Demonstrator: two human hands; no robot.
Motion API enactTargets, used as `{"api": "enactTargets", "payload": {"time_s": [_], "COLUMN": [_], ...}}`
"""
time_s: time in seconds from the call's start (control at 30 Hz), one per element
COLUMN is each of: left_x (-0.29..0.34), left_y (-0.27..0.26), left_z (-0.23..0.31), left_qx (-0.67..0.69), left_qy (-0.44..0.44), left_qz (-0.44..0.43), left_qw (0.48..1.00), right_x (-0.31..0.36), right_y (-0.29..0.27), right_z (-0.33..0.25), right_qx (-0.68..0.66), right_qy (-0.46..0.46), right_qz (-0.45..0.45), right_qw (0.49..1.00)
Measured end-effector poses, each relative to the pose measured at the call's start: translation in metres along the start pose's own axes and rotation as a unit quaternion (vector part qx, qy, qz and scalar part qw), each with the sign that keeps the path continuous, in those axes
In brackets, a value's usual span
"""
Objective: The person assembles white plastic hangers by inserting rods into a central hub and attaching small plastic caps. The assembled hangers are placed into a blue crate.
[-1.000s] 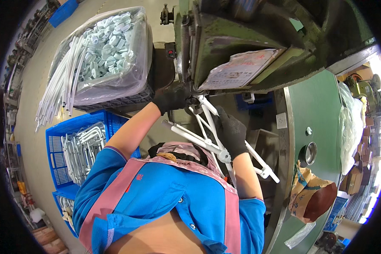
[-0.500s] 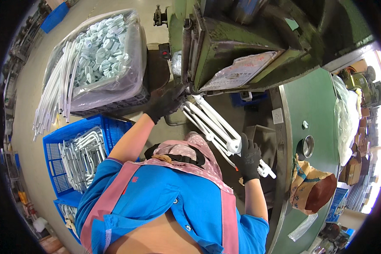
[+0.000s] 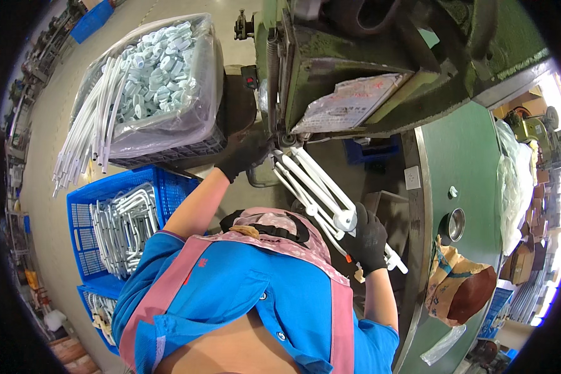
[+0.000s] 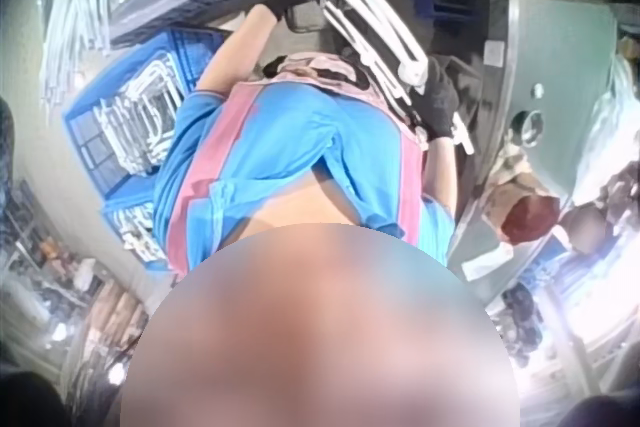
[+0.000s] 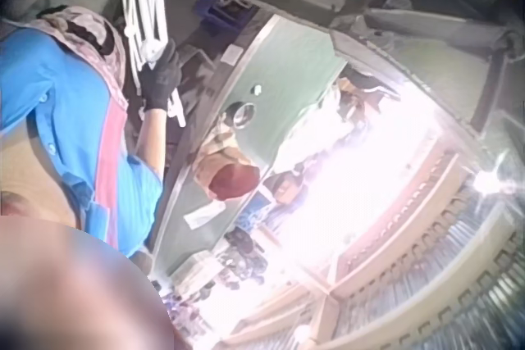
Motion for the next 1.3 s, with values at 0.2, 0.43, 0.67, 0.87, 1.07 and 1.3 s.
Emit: {"api": "enactTargets", "payload": {"time_s": [0.2, 0.43, 0.67, 0.87, 1.07, 1.3], "left_x": [0.063, 0.183, 0.242, 0.338, 0.560, 0.730], "left_y": [-0.046, 0.049, 0.154, 0.198, 0.227, 0.324], "left_z": [0.012, -0.038, 0.035, 0.035, 0.111, 0.227], "left_qx": [0.193, 0.165, 0.147, 0.136, -0.041, 0.042], "left_qy": [0.204, -0.026, -0.129, -0.237, -0.284, -0.373], "left_qz": [0.346, 0.258, 0.242, 0.668, 0.785, 0.752], "left_qw": [0.895, 0.952, 0.950, 0.692, 0.549, 0.541], "right_x": [-0.014, -0.027, -0.080, 0.015, 0.122, 0.075], "right_y": [-0.028, 0.030, 0.034, 0.010, -0.031, 0.138], "right_z": [-0.011, -0.012, -0.077, -0.220, -0.275, -0.348], "right_qx": [-0.144, -0.180, -0.362, -0.628, -0.488, -0.609], "right_qy": [-0.009, -0.139, -0.323, -0.393, -0.698, -0.442], "right_qz": [-0.037, -0.140, -0.093, -0.150, -0.147, -0.325], "right_qw": [0.989, 0.964, 0.869, 0.655, 0.503, 0.573]}}
Point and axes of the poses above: each hand's wrist, its own x-axis away from the middle knuckle, its own y-axis out of the palm, z = x × y, the point moved 8 cm from there along -x, towards the middle knuckle, and after that the axes turned 13 degrees about -y, right-handed, at the moved point
